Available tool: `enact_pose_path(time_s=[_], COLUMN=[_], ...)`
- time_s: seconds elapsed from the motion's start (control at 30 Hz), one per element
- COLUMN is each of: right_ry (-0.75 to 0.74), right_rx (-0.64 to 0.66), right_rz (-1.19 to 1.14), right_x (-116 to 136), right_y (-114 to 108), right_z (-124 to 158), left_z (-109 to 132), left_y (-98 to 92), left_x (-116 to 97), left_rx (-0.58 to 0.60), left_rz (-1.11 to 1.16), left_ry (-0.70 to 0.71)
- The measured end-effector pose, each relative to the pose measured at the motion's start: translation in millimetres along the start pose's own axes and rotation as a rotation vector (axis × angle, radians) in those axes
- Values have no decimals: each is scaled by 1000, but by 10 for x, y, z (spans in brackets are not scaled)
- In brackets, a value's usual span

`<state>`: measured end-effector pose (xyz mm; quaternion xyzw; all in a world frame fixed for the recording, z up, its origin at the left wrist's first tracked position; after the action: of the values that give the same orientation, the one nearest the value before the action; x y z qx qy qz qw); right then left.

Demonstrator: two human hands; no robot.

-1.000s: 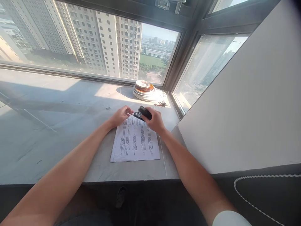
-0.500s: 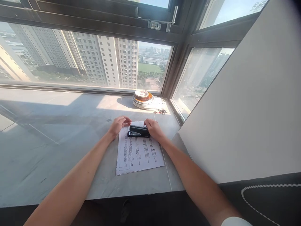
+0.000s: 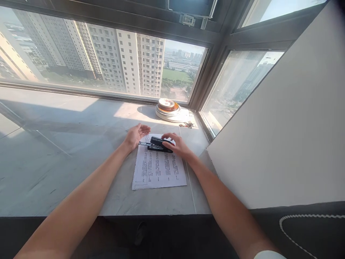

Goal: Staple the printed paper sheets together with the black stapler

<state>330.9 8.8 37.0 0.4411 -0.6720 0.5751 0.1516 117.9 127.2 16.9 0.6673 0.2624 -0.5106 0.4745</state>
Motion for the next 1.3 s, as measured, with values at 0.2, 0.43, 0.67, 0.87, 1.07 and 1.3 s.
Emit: enact_pose_path(time_s=[0.2, 0.43, 0.67, 0.87, 1.07, 1.3], right_ry=[-92, -319, -293, -123, -5, -24], right_rx=[-10, -181, -78, -377, -242, 50], right_rz=[40, 381, 505, 359, -154, -235], right_x=[103, 120, 190, 157, -1, -5], right_y=[82, 17, 35, -46, -13, 122], right_z=[43, 40, 17, 28, 11, -32], left_z=[21, 34, 34, 43, -10, 70], left_y=[16, 15, -7, -35, -49, 47], left_x=[-22, 13, 33, 34, -2, -69], left_rx=[55, 259, 234, 80, 91, 151], left_rz=[46, 159, 201, 241, 171, -105], left_ry=[-25, -230, -263, -304, -69, 40])
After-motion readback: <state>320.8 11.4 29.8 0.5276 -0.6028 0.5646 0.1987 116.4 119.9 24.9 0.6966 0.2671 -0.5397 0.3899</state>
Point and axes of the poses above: each hand's wrist, its own z-axis away from the middle knuckle, its own y-axis out of the palm, x = y × z, the point moved 3 cm from there along -z, towards the middle knuckle, and after that the axes turned 8 degrees about x, right-handed, at the moved point
